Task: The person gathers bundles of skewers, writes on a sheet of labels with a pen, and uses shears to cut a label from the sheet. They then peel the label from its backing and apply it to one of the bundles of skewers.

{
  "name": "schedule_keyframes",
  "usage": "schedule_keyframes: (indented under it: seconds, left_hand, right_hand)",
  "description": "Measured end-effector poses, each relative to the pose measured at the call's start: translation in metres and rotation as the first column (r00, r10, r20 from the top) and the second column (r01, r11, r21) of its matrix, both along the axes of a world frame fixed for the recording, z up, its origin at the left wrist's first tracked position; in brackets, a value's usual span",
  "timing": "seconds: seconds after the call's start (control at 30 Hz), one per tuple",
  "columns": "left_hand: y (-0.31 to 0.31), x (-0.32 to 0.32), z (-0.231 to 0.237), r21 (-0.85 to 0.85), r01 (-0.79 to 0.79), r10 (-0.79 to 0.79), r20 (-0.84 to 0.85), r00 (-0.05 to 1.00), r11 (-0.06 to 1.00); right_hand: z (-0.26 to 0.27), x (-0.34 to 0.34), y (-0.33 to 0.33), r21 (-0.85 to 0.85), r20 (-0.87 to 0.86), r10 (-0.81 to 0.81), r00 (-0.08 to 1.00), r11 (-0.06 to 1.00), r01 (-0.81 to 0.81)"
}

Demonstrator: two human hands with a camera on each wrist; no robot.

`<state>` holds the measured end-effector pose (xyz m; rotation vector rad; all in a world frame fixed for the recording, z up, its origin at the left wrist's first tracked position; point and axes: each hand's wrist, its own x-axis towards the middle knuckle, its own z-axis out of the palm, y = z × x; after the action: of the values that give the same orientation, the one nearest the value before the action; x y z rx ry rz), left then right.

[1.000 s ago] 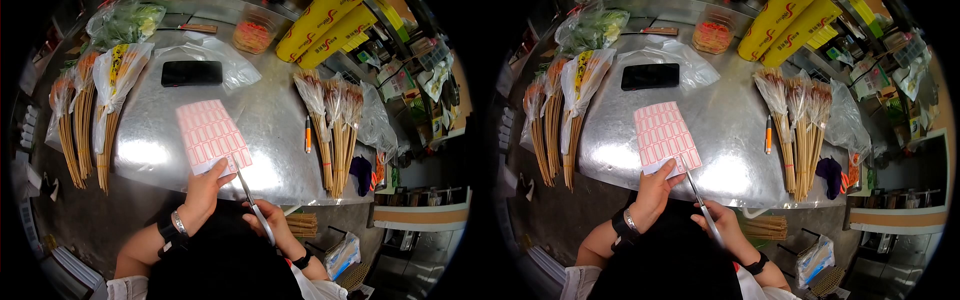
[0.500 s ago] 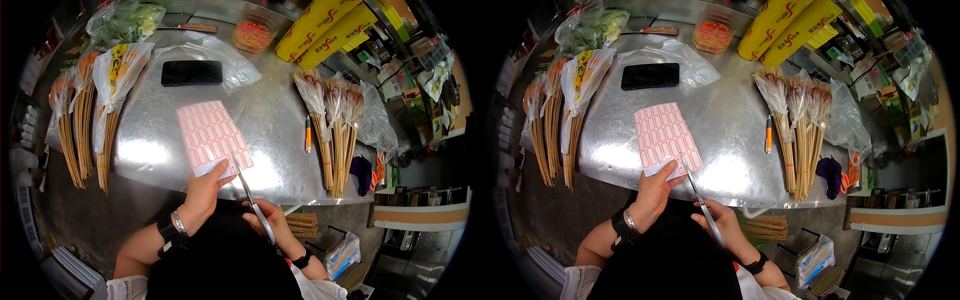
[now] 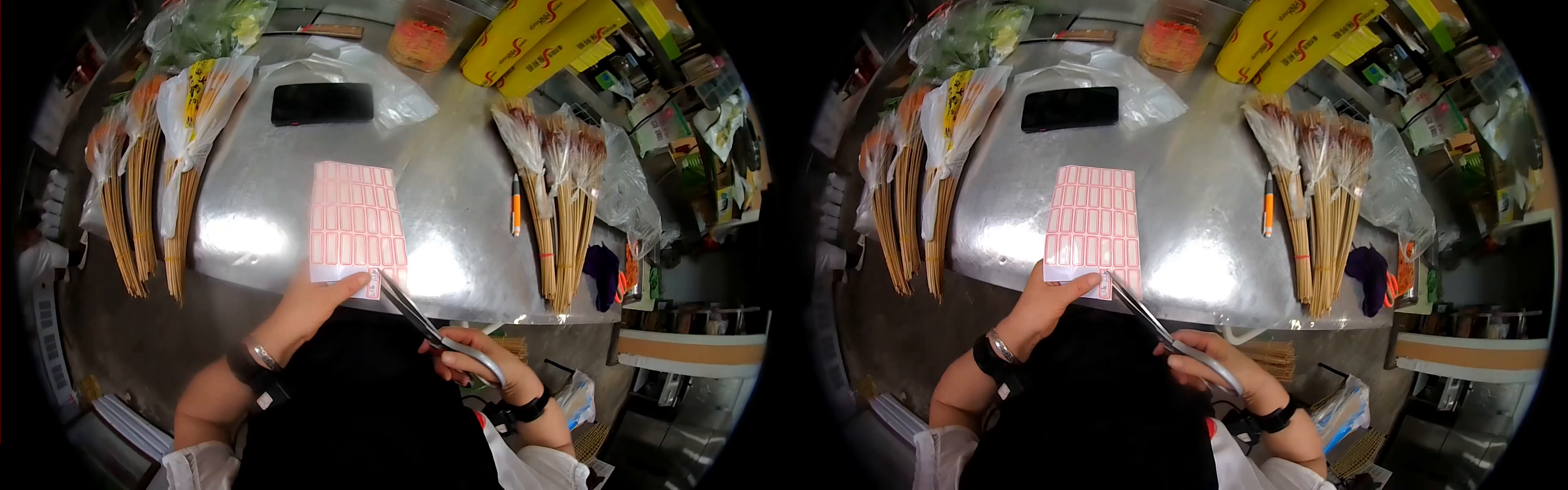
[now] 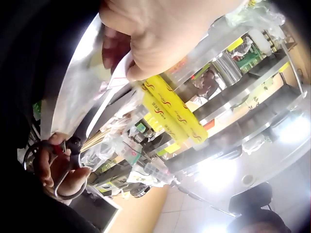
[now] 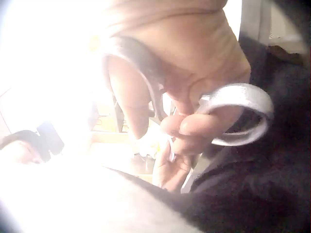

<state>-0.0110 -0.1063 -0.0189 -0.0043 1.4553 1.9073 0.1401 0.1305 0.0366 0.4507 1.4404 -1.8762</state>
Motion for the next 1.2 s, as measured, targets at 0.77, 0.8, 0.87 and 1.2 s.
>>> schedule_keyframes:
  seconds: [0.77,0.8,0.87,1.2]
  left_hand:
    - [-0.024,-0.006,-0.008,0.154,0.181,-0.204,0.151,0.967,0.971]
    - [-0.023,-0.006,-0.007,0.158,0.188,-0.213,0.161,0.964,0.969]
    - [-0.024,-0.007,-0.004,0.163,0.197,-0.225,0.177,0.958,0.967]
    - [-0.028,-0.010,0.000,0.143,0.256,-0.279,0.171,0.945,0.956]
  right_hand:
    - [0.028,0.003,0.018,-0.167,0.127,0.099,0.987,0.983,-0.077]
    - [0.027,0.003,0.015,-0.169,0.129,0.104,0.986,0.982,-0.082]
    - [0.024,0.001,0.012,-0.174,0.123,0.109,0.986,0.981,-0.087]
    - [0.011,-0.008,0.006,-0.169,0.078,0.133,0.988,0.978,-0.119]
